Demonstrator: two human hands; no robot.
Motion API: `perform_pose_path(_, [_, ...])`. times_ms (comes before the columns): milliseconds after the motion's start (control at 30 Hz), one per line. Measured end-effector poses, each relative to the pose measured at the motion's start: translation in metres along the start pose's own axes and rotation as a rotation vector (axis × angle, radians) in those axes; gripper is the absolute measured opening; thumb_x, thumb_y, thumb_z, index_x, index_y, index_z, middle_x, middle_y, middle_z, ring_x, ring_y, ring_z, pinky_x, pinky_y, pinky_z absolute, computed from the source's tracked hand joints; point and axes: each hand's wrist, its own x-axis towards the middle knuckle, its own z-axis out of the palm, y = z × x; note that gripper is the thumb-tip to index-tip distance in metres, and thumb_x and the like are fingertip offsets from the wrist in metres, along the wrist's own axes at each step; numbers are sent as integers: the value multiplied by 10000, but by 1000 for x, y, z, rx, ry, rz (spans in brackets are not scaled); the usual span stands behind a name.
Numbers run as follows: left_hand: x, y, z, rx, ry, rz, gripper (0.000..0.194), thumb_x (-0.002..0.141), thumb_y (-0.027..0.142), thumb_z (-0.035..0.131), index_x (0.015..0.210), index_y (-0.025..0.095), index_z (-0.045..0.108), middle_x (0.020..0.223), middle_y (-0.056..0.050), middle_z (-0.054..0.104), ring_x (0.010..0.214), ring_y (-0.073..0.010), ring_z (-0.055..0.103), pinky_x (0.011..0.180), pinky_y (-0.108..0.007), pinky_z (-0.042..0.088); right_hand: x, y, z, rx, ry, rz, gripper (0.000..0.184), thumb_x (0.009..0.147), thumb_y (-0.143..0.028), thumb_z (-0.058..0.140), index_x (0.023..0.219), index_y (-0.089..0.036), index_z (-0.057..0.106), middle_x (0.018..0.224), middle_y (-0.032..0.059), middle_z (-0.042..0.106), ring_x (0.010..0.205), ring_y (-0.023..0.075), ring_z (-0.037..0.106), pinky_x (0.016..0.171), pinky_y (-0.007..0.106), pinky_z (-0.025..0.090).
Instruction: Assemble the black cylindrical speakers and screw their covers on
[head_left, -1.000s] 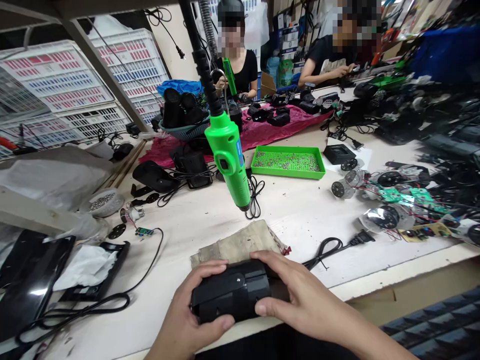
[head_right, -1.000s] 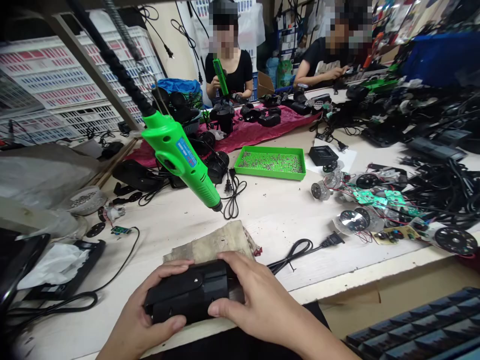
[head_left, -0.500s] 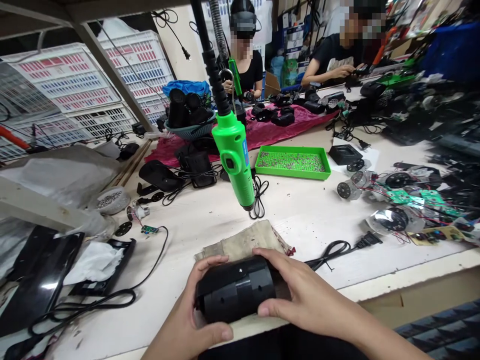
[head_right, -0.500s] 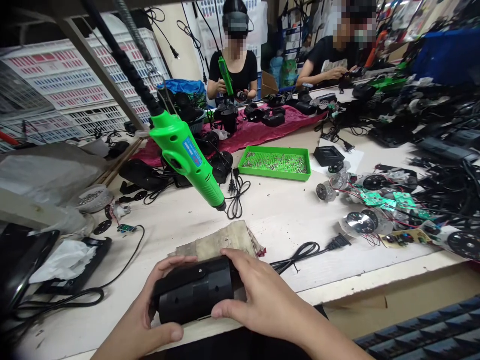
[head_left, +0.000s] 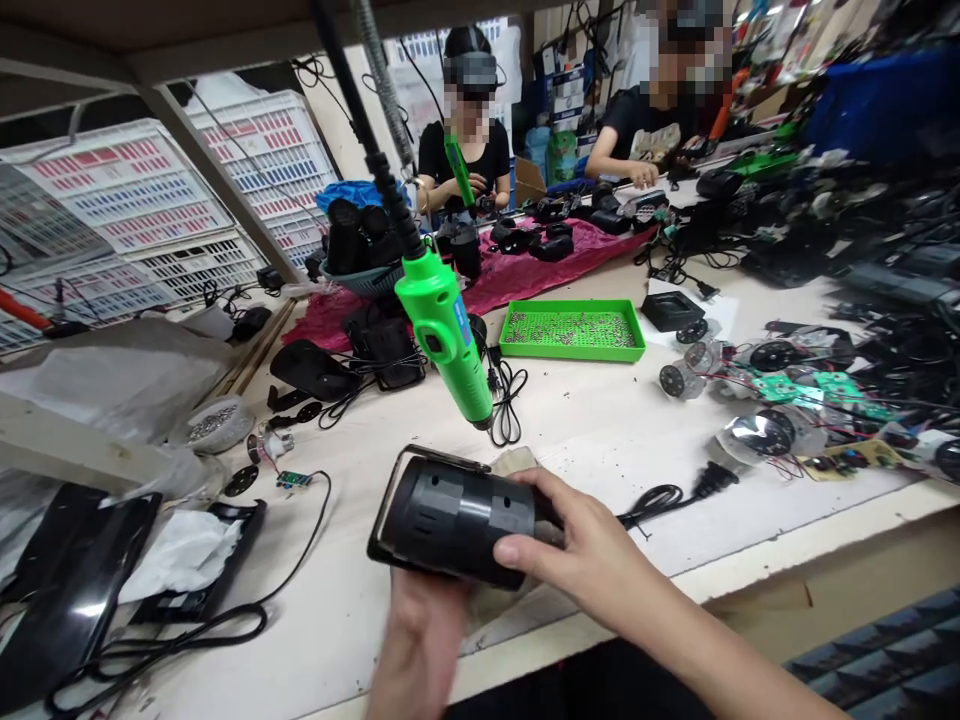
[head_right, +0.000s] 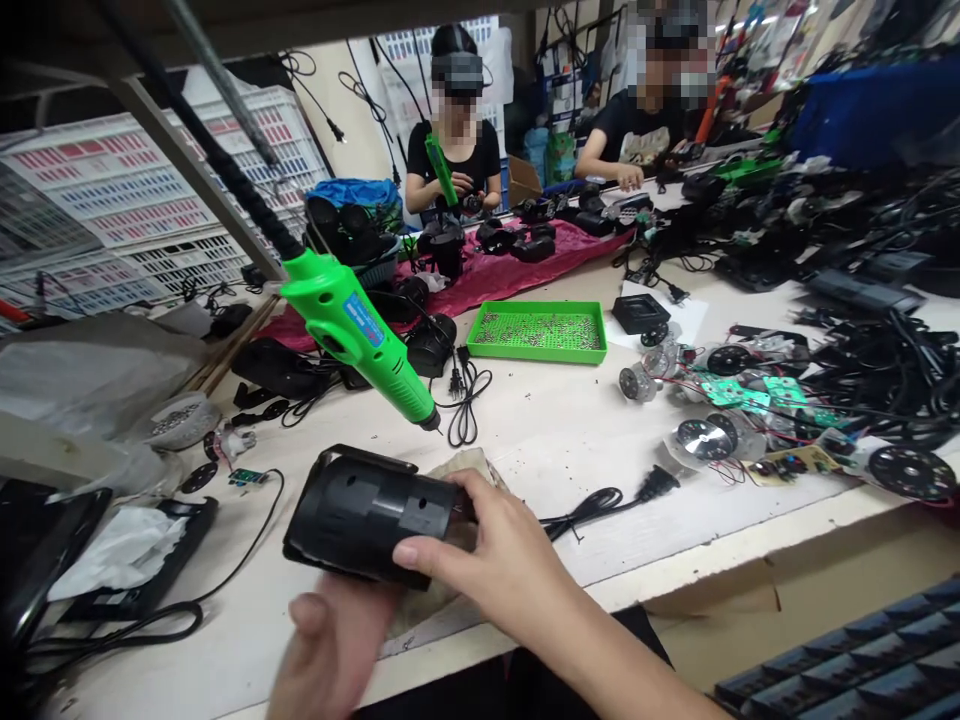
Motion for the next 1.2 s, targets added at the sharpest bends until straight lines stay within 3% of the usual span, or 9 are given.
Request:
perform_pose_path(67, [1,-15,12,-113,7,-127,663,590,650,758,1140,288,686,1122,-77,714,1160,-326,588,988,-449,475,-3,-5,4,-17,5,-18,510,752,-480,699,1186,-251,559,1089,38,686,1001,248,643,830,362,500])
perform_pose_path(200, [3,-16,42,-288,257,-233,432,738,547,688,977,192,750,971,-118,752,964,-281,695,805,-345,584,-14,2,4,-181,65,-100,518,834,-376,632,1308,-222,488,1232,81,645,1113,267,614,917,401,475])
perform_pose_path(367, [2,1,70,-356,432,-199,273,948,242,469,1074,154,695,914,-115,762,887,-216,725,769,-312,602,-19,25,0,-308,253,-235,119,916,-254,533,950,-235,645,890,18,705,828,199,663,735,322,490])
perform_pose_path(533, [-3,2,74,-342,401,-257,283,954,258,470,1048,99,685,951,-158,753,885,-243,726,792,-360,604,-15,34,0,-629,420,-641,197,934,-133,474,792,-168,606,675,15,562,649,159,495,640,297,395])
perform_pose_path(667, [-5,3,76,-295,369,-350,314,942,299,510,1030,49,679,1037,-206,727,935,-251,713,851,-349,585,-7,43,-7,-822,360,-916,264,944,-92,438,730,-152,582,630,7,509,637,150,419,690,295,394])
perform_pose_path(767, [-4,5,78,-286,365,-361,271,933,283,535,1063,87,671,1055,-166,731,971,-229,704,874,-329,576,-3,51,-12,-827,319,-979,304,953,-97,418,694,-163,564,620,1,499,635,145,411,706,280,411])
perform_pose_path(900, [-5,0,72,-238,379,-327,246,911,254,568,1064,88,668,1072,-156,726,1031,-227,680,909,-327,557,-8,51,-15,-780,262,-892,303,955,-128,419,681,-176,541,623,1,505,616,144,439,636,281,408])
perform_pose_path(1033, [-13,-17,61,-168,312,-137,461,714,240,789,1149,180,651,1058,-86,738,1080,-260,650,937,-381,531,-21,49,-20,-493,178,-530,171,936,-346,507,921,-198,591,832,42,632,765,176,599,674,292,491])
perform_pose_path(1200, [-20,-28,60,-235,97,-63,689,584,346,862,1224,246,625,1070,-74,730,1152,-341,592,1026,-481,423,-20,47,-28,-132,15,-169,618,787,-630,592,1239,-209,567,1244,122,645,1132,275,621,889,363,542])
